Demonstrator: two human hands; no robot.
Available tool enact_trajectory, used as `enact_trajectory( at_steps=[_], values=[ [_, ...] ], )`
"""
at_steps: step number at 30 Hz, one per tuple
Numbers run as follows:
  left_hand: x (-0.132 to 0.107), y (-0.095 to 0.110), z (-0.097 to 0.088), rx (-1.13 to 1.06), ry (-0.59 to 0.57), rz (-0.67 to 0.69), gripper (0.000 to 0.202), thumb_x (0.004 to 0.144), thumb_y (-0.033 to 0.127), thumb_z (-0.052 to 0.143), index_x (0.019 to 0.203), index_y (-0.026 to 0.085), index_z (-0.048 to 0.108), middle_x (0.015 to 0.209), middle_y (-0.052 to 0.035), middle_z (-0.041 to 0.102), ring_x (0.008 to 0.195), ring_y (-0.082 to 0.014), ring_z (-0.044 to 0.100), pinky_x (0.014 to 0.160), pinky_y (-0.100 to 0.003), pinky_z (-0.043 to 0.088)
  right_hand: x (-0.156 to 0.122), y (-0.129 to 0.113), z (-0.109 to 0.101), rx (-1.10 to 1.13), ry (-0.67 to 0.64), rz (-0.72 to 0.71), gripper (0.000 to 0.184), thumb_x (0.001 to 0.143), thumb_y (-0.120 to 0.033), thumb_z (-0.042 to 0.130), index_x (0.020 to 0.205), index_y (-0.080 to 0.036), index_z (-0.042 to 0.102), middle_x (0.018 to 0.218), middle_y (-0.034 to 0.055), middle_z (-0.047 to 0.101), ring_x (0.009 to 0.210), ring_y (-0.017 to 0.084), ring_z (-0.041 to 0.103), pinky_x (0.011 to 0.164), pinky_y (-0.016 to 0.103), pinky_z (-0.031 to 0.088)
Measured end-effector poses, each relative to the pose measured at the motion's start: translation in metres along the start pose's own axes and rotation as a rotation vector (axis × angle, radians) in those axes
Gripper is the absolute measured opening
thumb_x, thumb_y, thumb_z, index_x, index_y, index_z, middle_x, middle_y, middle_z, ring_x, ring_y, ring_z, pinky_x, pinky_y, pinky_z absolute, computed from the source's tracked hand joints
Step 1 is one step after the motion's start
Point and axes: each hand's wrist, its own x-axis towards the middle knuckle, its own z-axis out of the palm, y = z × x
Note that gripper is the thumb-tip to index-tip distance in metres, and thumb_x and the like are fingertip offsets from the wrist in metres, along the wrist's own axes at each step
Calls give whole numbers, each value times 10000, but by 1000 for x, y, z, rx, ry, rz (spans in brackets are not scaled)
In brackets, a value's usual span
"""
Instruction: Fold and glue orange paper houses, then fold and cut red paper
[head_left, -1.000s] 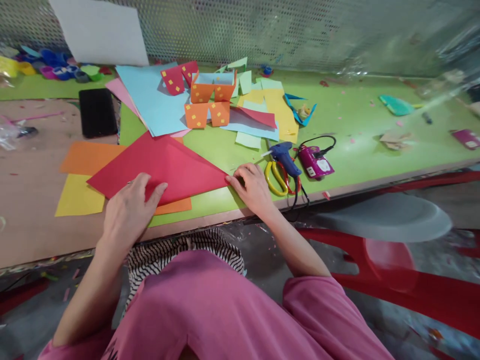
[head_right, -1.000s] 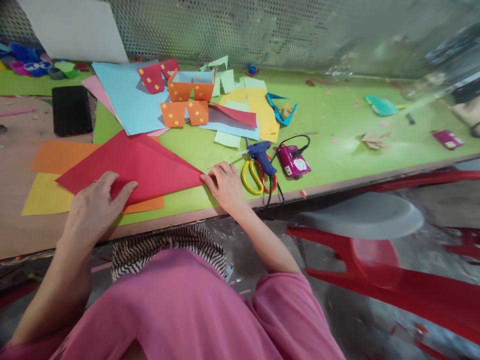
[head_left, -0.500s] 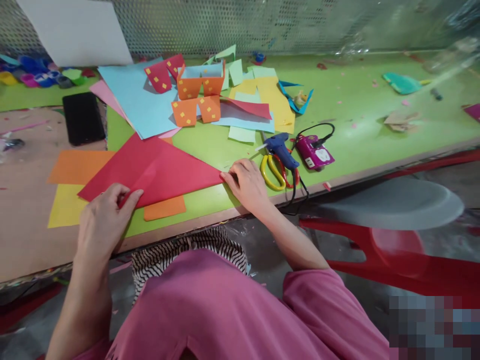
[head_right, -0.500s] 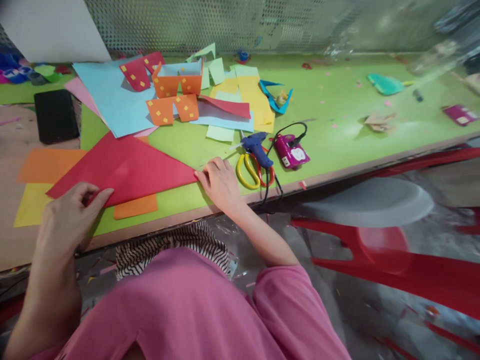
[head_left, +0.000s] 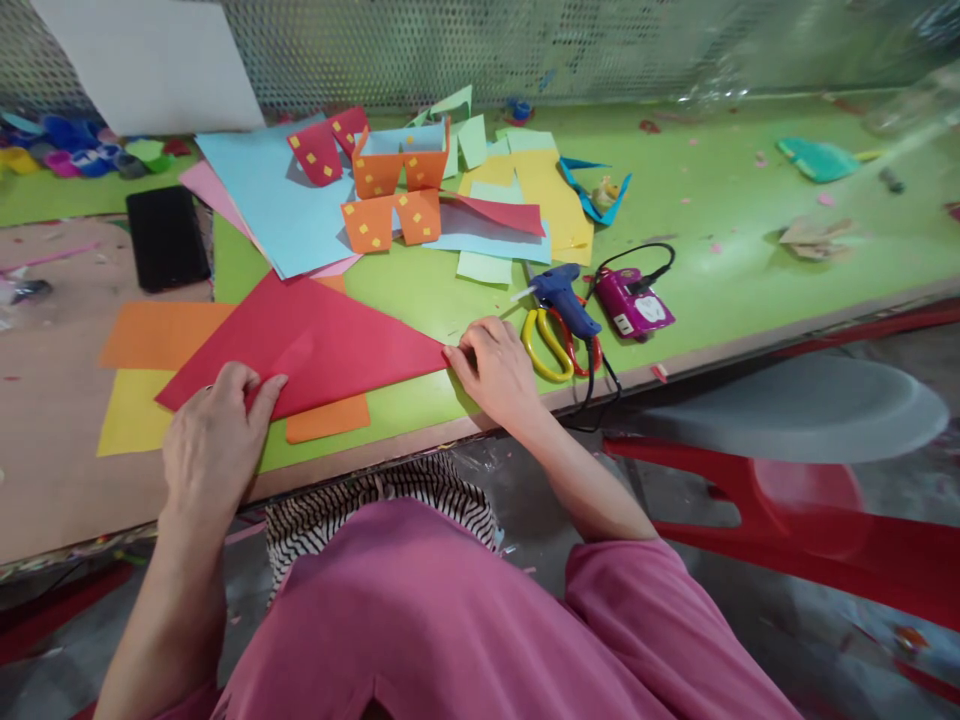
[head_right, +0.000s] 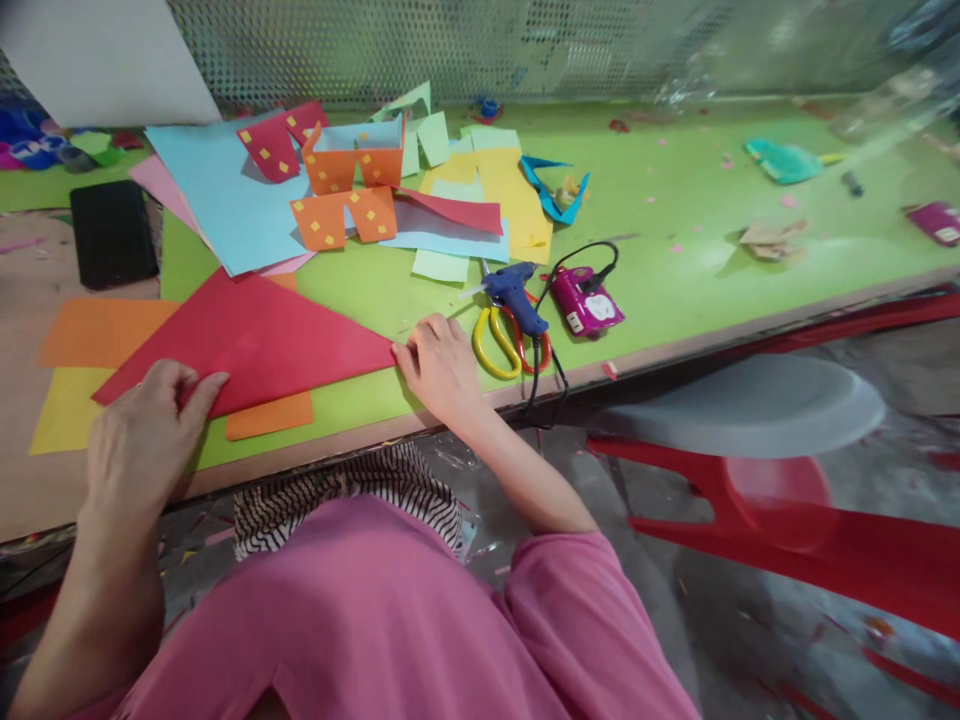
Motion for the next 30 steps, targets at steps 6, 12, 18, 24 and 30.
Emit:
enact_trajectory(
  at_steps=[6,12,18,24,30],
  values=[
    [0,-1,2,-11,-31,-5,276,1020,487,533,886,245,542,701,9,481,696,-201,479,642,-264,263,1,0,-1,-10,-26,16,289,1028,-392,486,805,-222,559,980,110,626,909,261,551,824,401,441],
    [1,1,3,-88,-24,-30,275,997,450,598,845,246,493,711,17,437,707,-192,450,647,-258,239,1,-1,-2,0,-40,27,294,1024,-396,490,796,-224,558,983,110,627,918,262,560,836,403,449],
    [2,1,5,-64,-8,-28,265,1010,451,596,870,247,500,719,21,417,728,-193,462,650,-274,242,1,-2,-3,14,-41,32,303,1028,-400,474,810,-218,579,991,116,629,923,265,559,849,413,452],
    [3,3,7,48,-22,-29,260,1028,481,548,974,230,585,788,-28,584,807,-234,575,696,-298,359,1,-1,-3,8,-54,29,319,1039,-417,463,827,-215,589,1013,122,637,946,270,565,866,415,452],
    [2,4,7,64,15,-28,399,1026,511,506,1186,160,607,916,-130,703,908,-297,665,842,-394,514,-3,4,-7,-12,-43,39,356,1056,-463,449,833,-221,583,999,116,642,927,268,557,862,432,468]
  ],
)
